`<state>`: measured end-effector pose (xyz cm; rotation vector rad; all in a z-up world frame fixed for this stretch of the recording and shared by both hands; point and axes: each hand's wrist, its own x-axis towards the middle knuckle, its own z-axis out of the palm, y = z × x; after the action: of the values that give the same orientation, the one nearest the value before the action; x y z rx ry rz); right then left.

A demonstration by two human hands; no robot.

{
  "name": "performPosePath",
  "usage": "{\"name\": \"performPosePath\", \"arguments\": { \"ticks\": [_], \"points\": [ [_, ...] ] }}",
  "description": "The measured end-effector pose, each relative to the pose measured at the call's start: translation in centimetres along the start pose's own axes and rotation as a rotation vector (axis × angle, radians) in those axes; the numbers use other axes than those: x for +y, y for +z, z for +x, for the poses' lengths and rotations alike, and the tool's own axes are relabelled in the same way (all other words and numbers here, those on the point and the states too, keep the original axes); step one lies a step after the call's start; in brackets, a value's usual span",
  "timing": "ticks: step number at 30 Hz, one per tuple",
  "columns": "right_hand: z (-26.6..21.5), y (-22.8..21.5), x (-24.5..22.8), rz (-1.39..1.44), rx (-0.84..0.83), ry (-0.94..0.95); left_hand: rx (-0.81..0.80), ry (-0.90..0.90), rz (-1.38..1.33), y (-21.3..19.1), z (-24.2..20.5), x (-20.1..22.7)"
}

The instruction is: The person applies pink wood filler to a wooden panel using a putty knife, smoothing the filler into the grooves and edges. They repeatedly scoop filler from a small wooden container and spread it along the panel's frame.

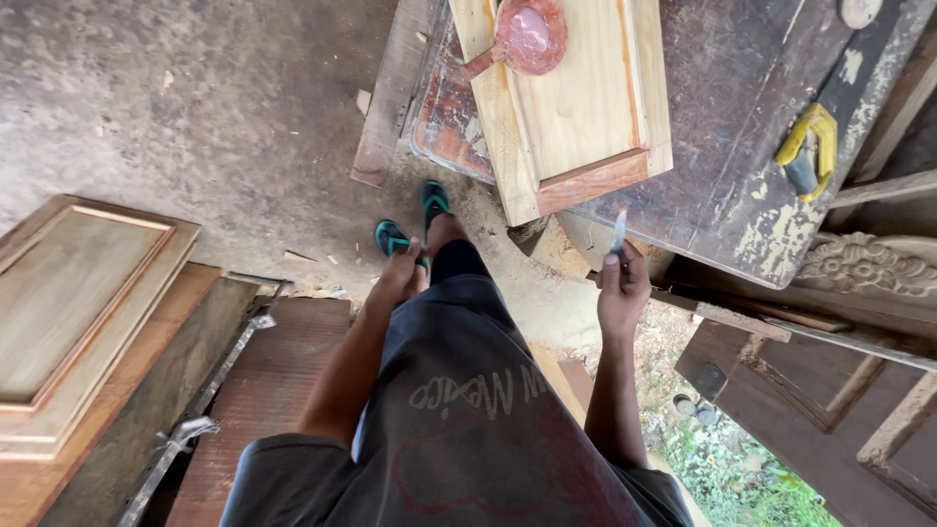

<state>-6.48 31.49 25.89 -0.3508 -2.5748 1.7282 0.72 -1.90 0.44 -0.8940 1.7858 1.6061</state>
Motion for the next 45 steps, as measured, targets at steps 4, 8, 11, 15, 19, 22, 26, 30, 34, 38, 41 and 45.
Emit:
{"name": "performPosePath", "arguments": {
  "ticks": [4,8,11,15,19,22,26,30,34,38,41,45],
  "points": [
    [1.4,-0.1,-1.3,0.002,-0.025,0.003,0.334,0.482,0.135,-3.7,-1.2,6.3],
    [4.1,0.0,-2.5,-0.126,-0.044,-0.035,0.41,0.443,0.13,-6.5,-2.9,17.9],
    [6.8,0.2,-3.1,-0.165,-0.083,-0.141,0.556,0.966,0.294,-5.7,-3.8,26.8],
    [10.5,0.4,-3.7,-0.143,-0.13,-0.155,0.593,1.092,0.621,-2.9,-3.9,35.1],
    [13.5,-0.1,-4.0,-0.043,-0.16,-0.109,0.439,0.716,0.734,0.0,-2.0,38.3],
    [16.1,-0.1,-4.0,-0.026,-0.222,-0.2,0.445,0.587,0.823,1.0,-0.5,38.2],
    [18.6,0.1,-3.6,-0.07,-0.286,-0.202,0.406,0.648,0.782,1.6,-1.0,36.8],
    [20.4,2.2,-3.8,-0.102,-0.316,-0.271,0.323,0.595,0.387,-1.2,-4.3,37.4],
    [21.4,6.2,-4.1,-0.027,-0.384,-0.354,0.344,0.545,-0.01,-4.7,-7.1,38.6],
    [21.9,9.2,-4.6,-0.095,-0.442,-0.369,0.483,0.461,-0.143,-5.9,-6.8,38.4],
    [22.3,10.5,-5.1,-0.154,-0.455,-0.355,0.546,0.491,-0.289,-4.9,-5.3,37.0],
    [21.7,10.3,-5.2,-0.143,-0.454,-0.414,0.566,0.476,-0.313,-2.0,-5.1,33.5]
  ]
}}
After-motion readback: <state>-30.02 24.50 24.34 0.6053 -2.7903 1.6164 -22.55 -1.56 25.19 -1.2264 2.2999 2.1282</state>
